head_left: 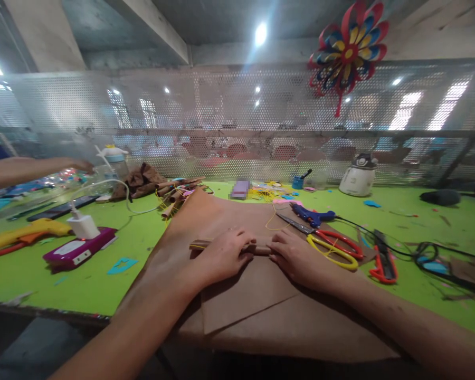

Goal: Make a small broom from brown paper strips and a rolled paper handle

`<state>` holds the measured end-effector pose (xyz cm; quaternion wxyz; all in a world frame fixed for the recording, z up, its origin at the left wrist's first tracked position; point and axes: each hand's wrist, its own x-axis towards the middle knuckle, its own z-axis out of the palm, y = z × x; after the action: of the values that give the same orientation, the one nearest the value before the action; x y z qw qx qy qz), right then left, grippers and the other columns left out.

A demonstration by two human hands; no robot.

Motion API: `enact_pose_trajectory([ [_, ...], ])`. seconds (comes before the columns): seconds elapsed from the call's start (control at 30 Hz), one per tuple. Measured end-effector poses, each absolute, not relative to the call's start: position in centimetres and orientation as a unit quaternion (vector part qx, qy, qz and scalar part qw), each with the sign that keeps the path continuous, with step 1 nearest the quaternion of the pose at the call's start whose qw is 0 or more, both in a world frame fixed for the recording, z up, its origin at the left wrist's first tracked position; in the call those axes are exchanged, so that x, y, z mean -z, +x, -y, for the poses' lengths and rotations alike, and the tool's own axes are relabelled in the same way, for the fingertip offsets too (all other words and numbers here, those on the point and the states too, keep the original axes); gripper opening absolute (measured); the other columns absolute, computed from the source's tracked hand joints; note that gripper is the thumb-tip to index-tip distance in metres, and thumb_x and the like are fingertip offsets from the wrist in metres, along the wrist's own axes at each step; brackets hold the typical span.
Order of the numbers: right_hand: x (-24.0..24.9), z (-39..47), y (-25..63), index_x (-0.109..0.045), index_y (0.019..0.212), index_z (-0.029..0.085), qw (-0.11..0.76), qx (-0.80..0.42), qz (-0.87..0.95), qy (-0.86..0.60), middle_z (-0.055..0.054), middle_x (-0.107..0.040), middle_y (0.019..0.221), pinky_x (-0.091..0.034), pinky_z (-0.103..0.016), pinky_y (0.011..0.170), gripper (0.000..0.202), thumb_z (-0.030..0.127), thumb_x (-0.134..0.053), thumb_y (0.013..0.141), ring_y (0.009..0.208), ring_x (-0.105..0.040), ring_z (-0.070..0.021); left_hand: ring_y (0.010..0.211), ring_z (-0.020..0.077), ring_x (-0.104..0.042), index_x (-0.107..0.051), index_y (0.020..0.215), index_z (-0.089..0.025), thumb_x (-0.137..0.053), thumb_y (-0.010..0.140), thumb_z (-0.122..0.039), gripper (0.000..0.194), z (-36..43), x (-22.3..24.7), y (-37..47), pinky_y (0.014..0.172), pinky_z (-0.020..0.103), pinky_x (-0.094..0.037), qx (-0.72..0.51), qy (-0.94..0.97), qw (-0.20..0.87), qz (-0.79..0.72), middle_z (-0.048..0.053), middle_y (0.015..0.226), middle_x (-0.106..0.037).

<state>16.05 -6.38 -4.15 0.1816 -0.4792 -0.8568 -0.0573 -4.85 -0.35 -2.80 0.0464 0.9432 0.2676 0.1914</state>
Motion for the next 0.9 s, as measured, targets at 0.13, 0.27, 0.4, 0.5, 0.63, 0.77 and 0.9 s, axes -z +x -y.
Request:
enact_pose_trajectory([
  [0.13,4.3,6.3,16.1,-0.060,0.085,0.015,0.174,0.068,0.847,-0.498,-0.009,-0.057,0.091,-0.043,-0.035,0.080,0.014,0.020,-0.048,0.089,0.090,-0.049,-0.0218,0.082,0.0169,-0.052,-0.062,0.086,-0.018,-0.048,0.089,-0.024,0.016,-0.4,3.2,-4.5,0.074,0.028,-0.041,-0.180,0.948,0.010,-0.261,0.004,0.086,-0.057],
  [0.27,4.3,6.6,16.1,-0.060,0.090,0.015,0.186,0.082,0.832,-0.515,-0.010,-0.058,0.093,-0.042,-0.036,0.080,0.011,0.022,-0.052,0.088,0.092,-0.048,-0.0231,0.080,0.0166,-0.052,-0.065,0.083,-0.016,-0.048,0.089,-0.025,0.021,-1.1,3.4,-4.2,0.073,0.028,-0.040,-0.180,0.953,-0.004,-0.245,0.005,0.081,-0.058],
  [0.4,4.4,6.5,16.1,-0.061,0.080,0.015,0.176,0.100,0.828,-0.522,-0.008,-0.059,0.088,-0.040,-0.035,0.081,0.014,0.020,-0.051,0.088,0.091,-0.048,-0.0221,0.081,0.0165,-0.052,-0.068,0.088,-0.016,-0.047,0.090,-0.026,0.023,-1.2,3.3,-4.0,0.073,0.028,-0.041,-0.180,0.955,0.002,-0.235,0.006,0.083,-0.059],
  [0.5,4.3,6.1,16.3,-0.063,0.078,0.015,0.169,0.092,0.829,-0.526,-0.009,-0.059,0.086,-0.040,-0.034,0.082,0.020,0.021,-0.048,0.090,0.090,-0.048,-0.0212,0.079,0.0162,-0.052,-0.067,0.095,-0.017,-0.047,0.090,-0.027,0.023,-1.1,3.2,-3.9,0.072,0.027,-0.042,-0.173,0.952,0.004,-0.253,0.006,0.086,-0.058],
  [0.63,4.4,5.7,16.6,-0.064,0.081,0.015,0.177,0.065,0.833,-0.520,-0.008,-0.059,0.088,-0.041,-0.032,0.080,0.018,0.021,-0.049,0.089,0.090,-0.049,-0.0202,0.085,0.0182,-0.053,-0.064,0.095,-0.016,-0.048,0.089,-0.025,0.019,-1.1,3.4,-3.9,0.077,0.030,-0.042,-0.179,0.946,-0.017,-0.271,0.007,0.090,-0.058],
  [0.77,4.6,5.3,16.8,-0.065,0.085,0.015,0.185,0.050,0.834,-0.517,-0.008,-0.058,0.090,-0.041,-0.032,0.079,0.017,0.023,-0.050,0.089,0.090,-0.049,-0.0201,0.093,0.0202,-0.053,-0.056,0.108,-0.015,-0.057,0.084,-0.024,0.026,-1.1,3.6,-4.1,0.081,0.032,-0.042,-0.214,0.929,-0.026,-0.300,0.007,0.101,-0.060],
  [0.9,5.1,4.8,17.0,-0.065,0.081,0.015,0.170,0.079,0.834,-0.519,-0.009,-0.058,0.089,-0.041,-0.033,0.080,0.021,0.025,-0.049,0.090,0.090,-0.050,-0.0206,0.083,0.0182,-0.052,-0.060,0.089,-0.017,-0.053,0.086,-0.024,0.010,-1.2,3.4,-4.0,0.074,0.029,-0.041,-0.192,0.935,-0.054,-0.293,0.005,0.090,-0.059],
])
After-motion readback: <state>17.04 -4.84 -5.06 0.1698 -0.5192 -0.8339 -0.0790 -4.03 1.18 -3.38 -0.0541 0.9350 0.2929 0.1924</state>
